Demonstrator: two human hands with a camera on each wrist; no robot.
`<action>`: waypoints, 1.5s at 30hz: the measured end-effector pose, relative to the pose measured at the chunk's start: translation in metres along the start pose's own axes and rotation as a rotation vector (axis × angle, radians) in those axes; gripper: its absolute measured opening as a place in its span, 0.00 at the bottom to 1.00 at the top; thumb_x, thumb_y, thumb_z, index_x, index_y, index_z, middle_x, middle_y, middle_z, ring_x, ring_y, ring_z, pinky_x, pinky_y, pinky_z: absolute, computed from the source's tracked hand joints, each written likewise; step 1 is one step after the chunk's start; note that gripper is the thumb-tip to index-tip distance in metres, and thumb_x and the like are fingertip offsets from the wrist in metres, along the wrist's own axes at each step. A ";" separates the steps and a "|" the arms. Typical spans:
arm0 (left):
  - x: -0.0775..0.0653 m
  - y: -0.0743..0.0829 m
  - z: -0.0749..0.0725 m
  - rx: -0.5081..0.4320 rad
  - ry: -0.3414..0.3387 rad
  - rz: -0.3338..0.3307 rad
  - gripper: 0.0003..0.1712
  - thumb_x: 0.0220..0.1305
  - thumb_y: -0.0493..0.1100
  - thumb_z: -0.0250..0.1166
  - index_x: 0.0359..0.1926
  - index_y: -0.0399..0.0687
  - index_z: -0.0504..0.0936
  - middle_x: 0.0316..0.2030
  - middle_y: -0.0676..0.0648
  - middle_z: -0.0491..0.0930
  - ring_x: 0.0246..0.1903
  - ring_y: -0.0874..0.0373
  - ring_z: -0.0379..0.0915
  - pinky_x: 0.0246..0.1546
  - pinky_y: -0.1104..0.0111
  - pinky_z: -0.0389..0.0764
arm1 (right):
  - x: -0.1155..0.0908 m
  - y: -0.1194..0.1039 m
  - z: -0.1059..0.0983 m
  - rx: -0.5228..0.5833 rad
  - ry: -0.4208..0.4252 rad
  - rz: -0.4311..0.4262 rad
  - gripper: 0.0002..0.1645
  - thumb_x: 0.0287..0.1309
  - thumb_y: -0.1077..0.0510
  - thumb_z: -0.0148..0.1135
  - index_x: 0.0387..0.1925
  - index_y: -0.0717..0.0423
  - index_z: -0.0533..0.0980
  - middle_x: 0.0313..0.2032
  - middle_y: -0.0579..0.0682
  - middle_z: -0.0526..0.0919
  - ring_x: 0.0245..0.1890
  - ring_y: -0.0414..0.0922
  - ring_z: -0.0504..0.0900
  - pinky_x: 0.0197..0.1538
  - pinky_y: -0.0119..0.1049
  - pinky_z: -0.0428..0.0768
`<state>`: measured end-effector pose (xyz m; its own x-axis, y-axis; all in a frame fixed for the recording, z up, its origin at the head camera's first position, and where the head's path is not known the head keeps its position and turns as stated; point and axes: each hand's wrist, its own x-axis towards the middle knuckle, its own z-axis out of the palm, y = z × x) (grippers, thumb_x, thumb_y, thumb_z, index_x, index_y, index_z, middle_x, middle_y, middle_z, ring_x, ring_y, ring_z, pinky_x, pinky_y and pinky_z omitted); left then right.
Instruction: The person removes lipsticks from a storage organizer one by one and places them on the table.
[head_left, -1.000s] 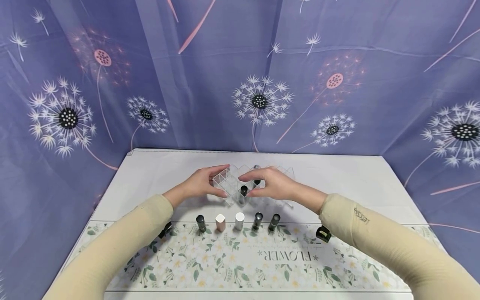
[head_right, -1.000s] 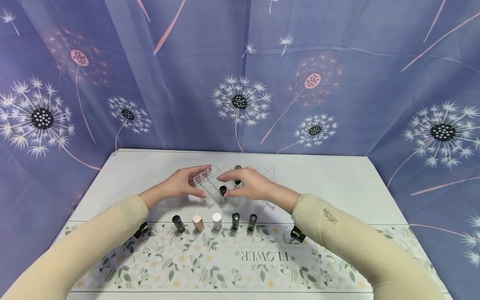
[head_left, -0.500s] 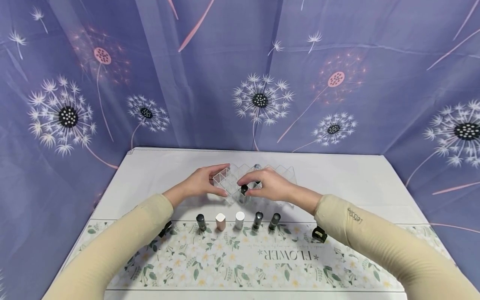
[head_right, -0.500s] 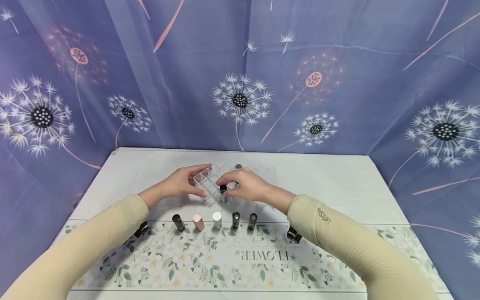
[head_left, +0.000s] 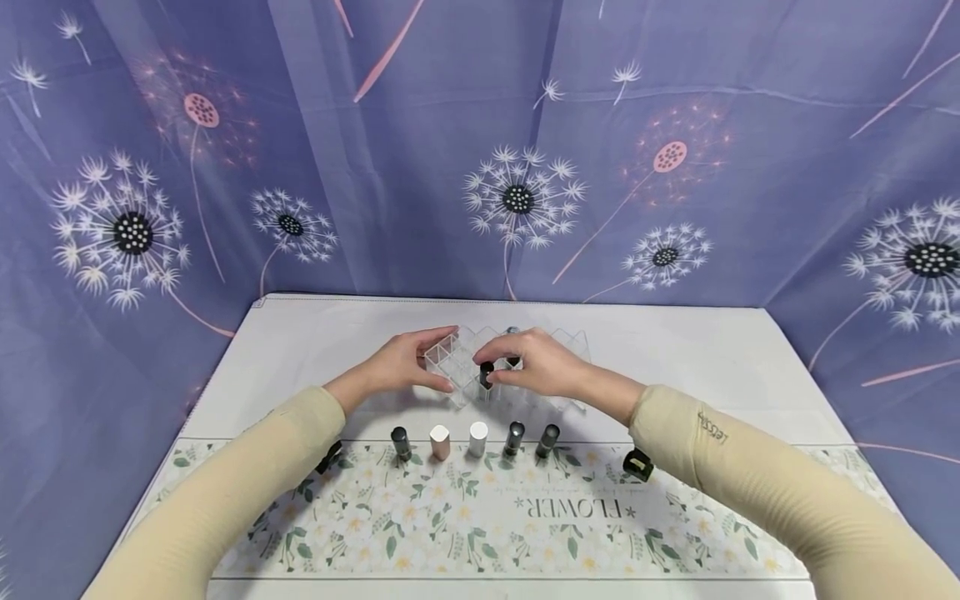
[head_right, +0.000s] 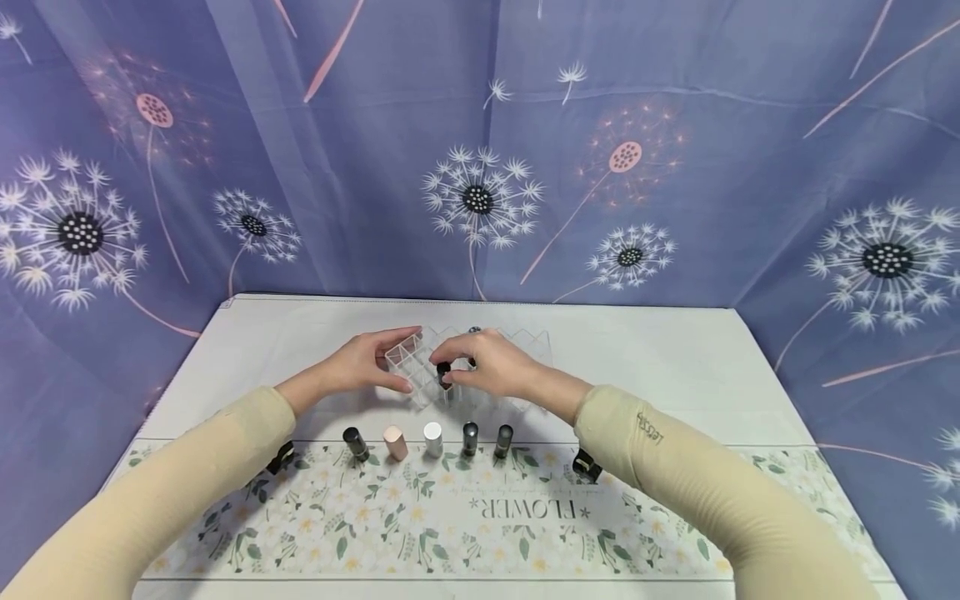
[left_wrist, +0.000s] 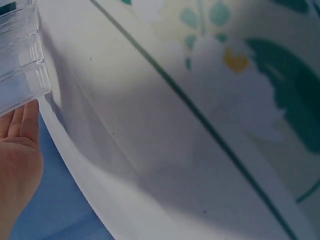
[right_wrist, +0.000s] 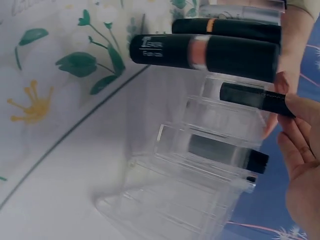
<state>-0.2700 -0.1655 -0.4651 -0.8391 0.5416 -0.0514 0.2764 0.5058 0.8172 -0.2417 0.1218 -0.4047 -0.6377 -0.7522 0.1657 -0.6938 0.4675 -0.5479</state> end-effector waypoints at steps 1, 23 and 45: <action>0.000 0.000 0.000 -0.002 0.000 0.000 0.61 0.51 0.44 0.87 0.83 0.52 0.65 0.78 0.43 0.69 0.70 0.45 0.74 0.62 0.58 0.82 | 0.000 -0.002 -0.002 -0.001 0.005 -0.001 0.20 0.65 0.60 0.75 0.58 0.56 0.86 0.55 0.50 0.90 0.54 0.48 0.89 0.60 0.44 0.86; -0.002 -0.003 -0.002 -0.008 -0.012 0.002 0.61 0.53 0.45 0.87 0.83 0.52 0.63 0.78 0.42 0.66 0.69 0.45 0.75 0.63 0.57 0.82 | -0.028 -0.026 -0.050 -0.044 0.105 -0.087 0.18 0.64 0.61 0.77 0.55 0.54 0.88 0.53 0.47 0.91 0.57 0.49 0.88 0.61 0.47 0.85; -0.001 0.000 -0.003 0.007 -0.025 0.006 0.61 0.53 0.48 0.87 0.83 0.52 0.63 0.77 0.39 0.68 0.42 0.56 0.84 0.52 0.61 0.84 | -0.095 -0.024 -0.073 -0.071 0.153 -0.049 0.21 0.59 0.68 0.78 0.53 0.51 0.88 0.51 0.43 0.92 0.51 0.45 0.91 0.54 0.41 0.89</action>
<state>-0.2707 -0.1681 -0.4630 -0.8252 0.5616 -0.0606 0.2850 0.5067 0.8137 -0.1888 0.2158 -0.3471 -0.6423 -0.6981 0.3164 -0.7436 0.4675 -0.4780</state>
